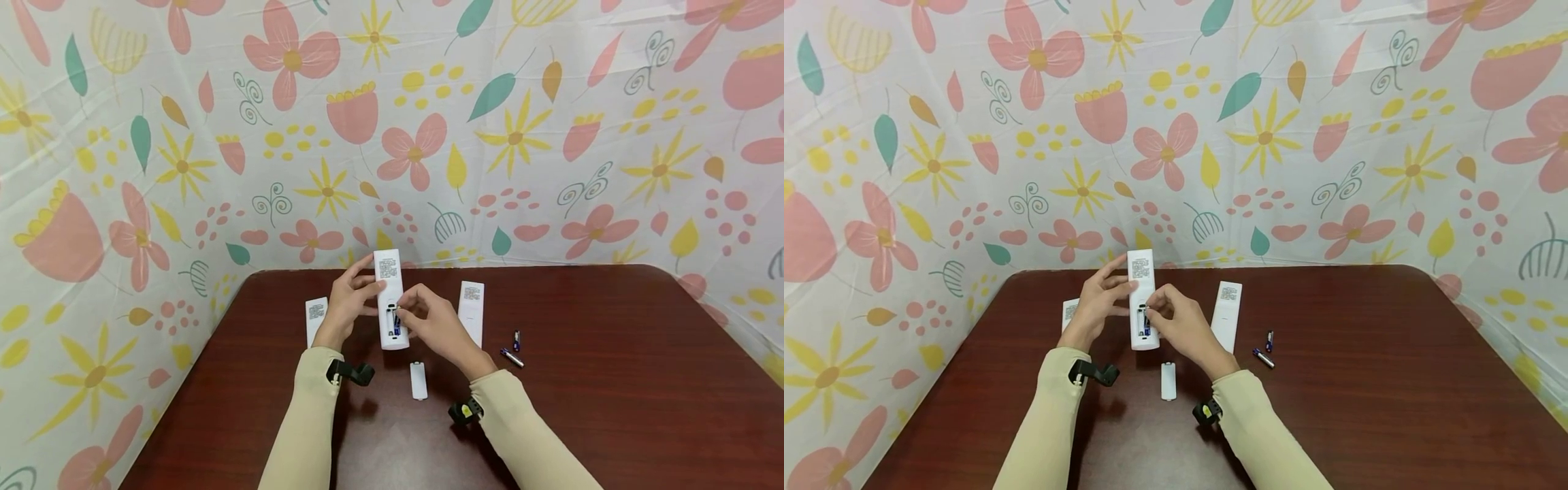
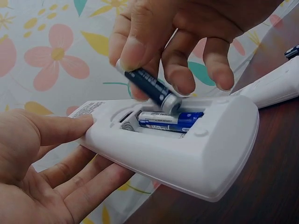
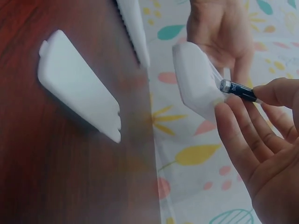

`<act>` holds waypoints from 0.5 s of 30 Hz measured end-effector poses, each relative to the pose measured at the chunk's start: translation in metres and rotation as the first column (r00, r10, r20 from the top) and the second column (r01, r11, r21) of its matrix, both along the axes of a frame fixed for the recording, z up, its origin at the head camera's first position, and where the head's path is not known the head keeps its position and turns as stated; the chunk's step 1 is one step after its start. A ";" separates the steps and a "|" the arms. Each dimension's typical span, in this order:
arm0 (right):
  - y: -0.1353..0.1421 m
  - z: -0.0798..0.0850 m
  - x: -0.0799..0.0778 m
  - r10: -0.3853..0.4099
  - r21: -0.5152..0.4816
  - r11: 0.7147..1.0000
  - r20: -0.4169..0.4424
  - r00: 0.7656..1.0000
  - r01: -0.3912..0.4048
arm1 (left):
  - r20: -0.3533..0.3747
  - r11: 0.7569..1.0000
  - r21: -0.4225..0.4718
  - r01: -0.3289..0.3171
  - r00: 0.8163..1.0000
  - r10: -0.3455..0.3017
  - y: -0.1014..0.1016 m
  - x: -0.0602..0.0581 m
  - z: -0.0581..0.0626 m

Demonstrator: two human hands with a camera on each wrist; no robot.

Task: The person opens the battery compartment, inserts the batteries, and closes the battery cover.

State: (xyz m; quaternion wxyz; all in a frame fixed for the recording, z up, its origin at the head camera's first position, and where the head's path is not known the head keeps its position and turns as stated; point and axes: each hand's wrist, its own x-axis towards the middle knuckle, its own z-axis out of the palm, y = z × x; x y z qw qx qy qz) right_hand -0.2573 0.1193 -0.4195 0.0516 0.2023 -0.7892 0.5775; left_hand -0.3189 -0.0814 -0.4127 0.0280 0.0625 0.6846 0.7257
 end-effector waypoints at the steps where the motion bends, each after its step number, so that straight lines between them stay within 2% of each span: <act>1: -0.001 0.000 0.001 -0.001 0.005 1.000 -0.006 1.000 0.001 | -0.001 1.000 0.002 0.002 1.000 -0.002 0.000 0.000 0.000; 9: -0.010 -0.004 0.002 -0.051 0.103 0.993 -0.098 0.994 0.062 | -0.007 1.000 0.004 0.008 1.000 -0.008 0.000 0.000 0.000; 15: -0.010 -0.006 0.001 -0.052 0.139 0.988 -0.147 0.988 0.073 | -0.014 1.000 -0.008 0.014 1.000 -0.014 0.001 0.001 0.001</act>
